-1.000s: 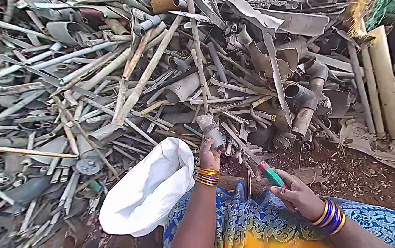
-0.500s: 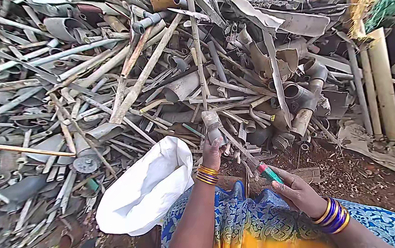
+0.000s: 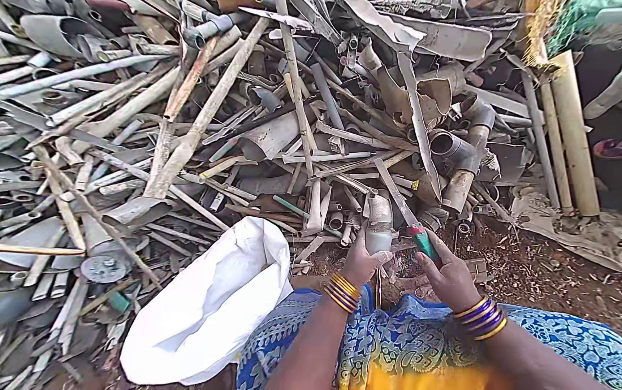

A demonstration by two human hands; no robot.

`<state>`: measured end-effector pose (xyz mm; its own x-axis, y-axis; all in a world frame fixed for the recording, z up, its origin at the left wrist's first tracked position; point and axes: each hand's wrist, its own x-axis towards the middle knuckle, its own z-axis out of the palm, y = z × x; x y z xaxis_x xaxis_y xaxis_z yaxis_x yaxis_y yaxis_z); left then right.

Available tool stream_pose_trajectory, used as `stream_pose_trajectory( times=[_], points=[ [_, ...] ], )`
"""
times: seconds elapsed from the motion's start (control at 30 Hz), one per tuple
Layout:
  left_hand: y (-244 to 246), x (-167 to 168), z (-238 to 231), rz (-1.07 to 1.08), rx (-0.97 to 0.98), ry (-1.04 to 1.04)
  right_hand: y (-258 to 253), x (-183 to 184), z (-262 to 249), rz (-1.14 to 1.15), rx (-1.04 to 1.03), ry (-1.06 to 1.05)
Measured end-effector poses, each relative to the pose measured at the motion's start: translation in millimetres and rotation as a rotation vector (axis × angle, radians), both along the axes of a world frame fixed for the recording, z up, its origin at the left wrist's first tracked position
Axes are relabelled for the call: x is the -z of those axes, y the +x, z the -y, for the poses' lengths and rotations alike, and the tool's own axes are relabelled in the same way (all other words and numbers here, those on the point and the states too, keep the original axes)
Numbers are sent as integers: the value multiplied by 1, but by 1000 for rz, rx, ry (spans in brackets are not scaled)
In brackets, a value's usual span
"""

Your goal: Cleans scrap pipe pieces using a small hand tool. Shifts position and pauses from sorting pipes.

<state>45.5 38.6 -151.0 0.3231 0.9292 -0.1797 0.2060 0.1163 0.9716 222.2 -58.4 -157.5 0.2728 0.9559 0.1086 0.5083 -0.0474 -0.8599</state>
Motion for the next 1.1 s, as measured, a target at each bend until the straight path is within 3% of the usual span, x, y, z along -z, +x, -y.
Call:
stream_pose_trajectory(
  times=[0.1, 0.17, 0.3, 0.43, 0.77, 1.03, 1.1],
  points=[
    [6, 8, -4, 316, -232, -132, 17, -6, -3, -187, 29, -61],
    [-8, -4, -20, 476, -356, -203, 22, -7, 5, -326, -99, -121],
    [-27, -19, -38, 701, -503, -202, 19, -12, 19, -311, -304, -148],
    [-33, -17, -42, 664, -568, -153, 20, -15, 21, -306, -367, -154],
    [-26, -13, -34, 532, -428, -48, 23, -21, 22, -310, -382, -225],
    [-20, -6, -33, 424, -415, -133, 5, -18, 29, -844, -287, -379],
    [-20, -6, -35, 401, -431, -156, -2, -14, 30, -788, -226, -301]
  ],
)
